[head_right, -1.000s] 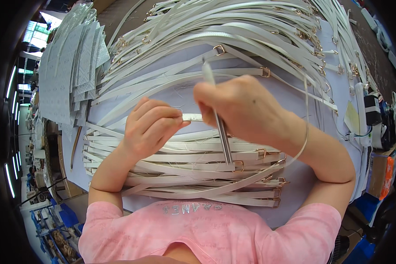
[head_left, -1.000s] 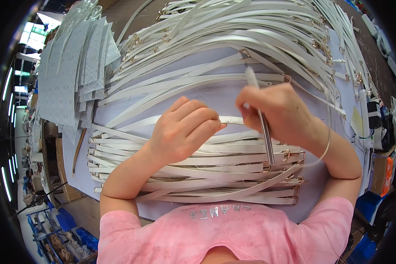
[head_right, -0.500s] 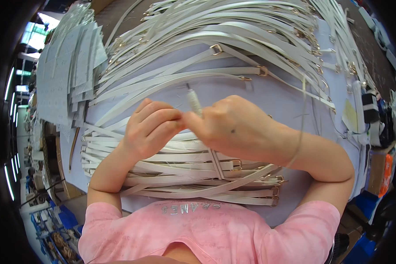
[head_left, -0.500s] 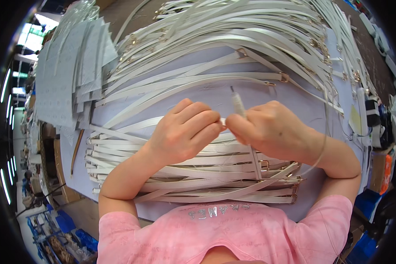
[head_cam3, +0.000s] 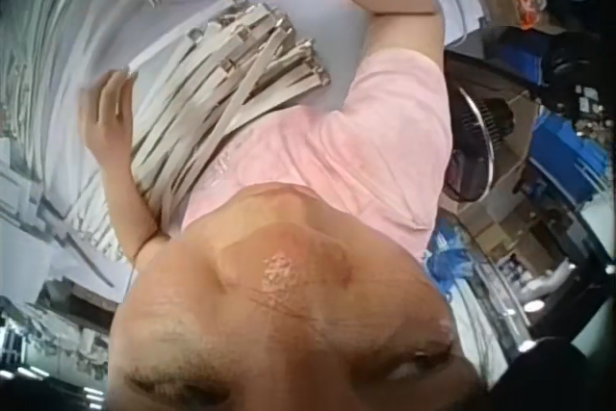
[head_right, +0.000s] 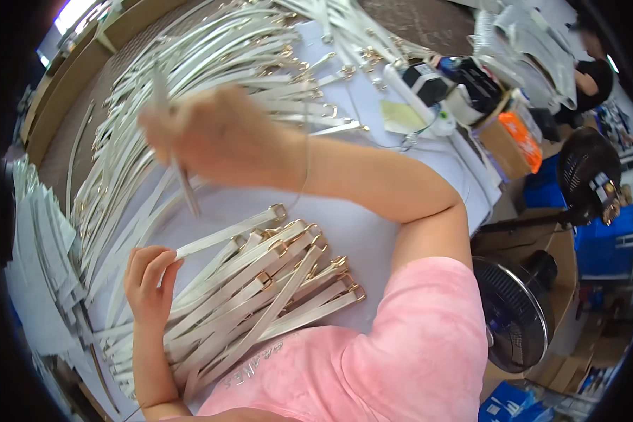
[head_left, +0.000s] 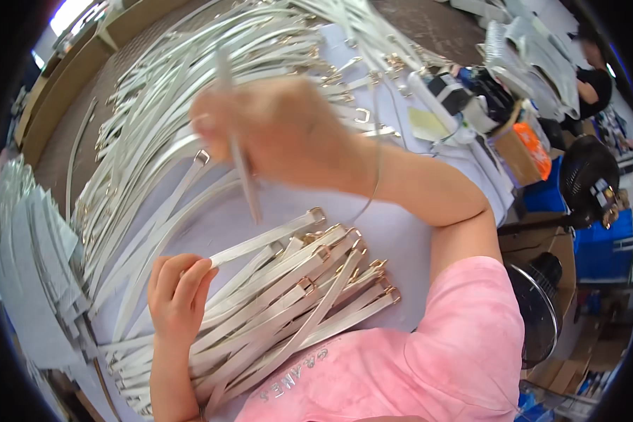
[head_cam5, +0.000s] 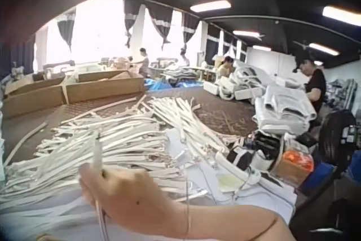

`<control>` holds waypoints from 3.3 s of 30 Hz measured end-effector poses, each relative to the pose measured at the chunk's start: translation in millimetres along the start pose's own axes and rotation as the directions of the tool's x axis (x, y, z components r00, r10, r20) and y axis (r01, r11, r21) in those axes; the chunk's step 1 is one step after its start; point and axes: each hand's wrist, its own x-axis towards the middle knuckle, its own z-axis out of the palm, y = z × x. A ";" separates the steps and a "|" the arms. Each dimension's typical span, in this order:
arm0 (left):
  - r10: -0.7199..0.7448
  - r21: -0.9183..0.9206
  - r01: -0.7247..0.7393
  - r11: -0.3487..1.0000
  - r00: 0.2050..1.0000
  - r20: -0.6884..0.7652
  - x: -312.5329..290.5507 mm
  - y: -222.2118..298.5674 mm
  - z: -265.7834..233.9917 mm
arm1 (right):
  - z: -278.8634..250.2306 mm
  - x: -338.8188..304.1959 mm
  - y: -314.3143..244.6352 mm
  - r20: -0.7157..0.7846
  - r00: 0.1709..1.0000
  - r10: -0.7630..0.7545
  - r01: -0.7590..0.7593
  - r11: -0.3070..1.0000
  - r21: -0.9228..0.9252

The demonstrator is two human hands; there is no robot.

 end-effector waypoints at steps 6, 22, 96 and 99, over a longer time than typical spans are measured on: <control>-0.038 0.010 0.038 0.999 0.999 0.012 3.1 -2.8 2.1 | -136.3 1.6 93.7 -0.119 0.851 0.512 -0.358 0.399 -0.844; -0.042 -0.009 0.041 0.999 0.994 -0.102 -0.6 -16.8 -4.3 | -217.4 -117.2 97.9 -0.313 0.741 0.594 -0.467 0.122 -0.876; 0.098 -0.021 -0.102 0.995 0.985 -0.143 -21.1 -17.0 14.4 | 24.7 -31.0 -42.6 0.176 0.675 0.716 -0.559 0.341 0.756; 0.122 0.010 -0.121 0.993 0.984 -0.130 -15.0 -12.2 14.7 | -12.1 -6.4 -36.1 0.095 0.848 0.521 -0.477 0.673 0.565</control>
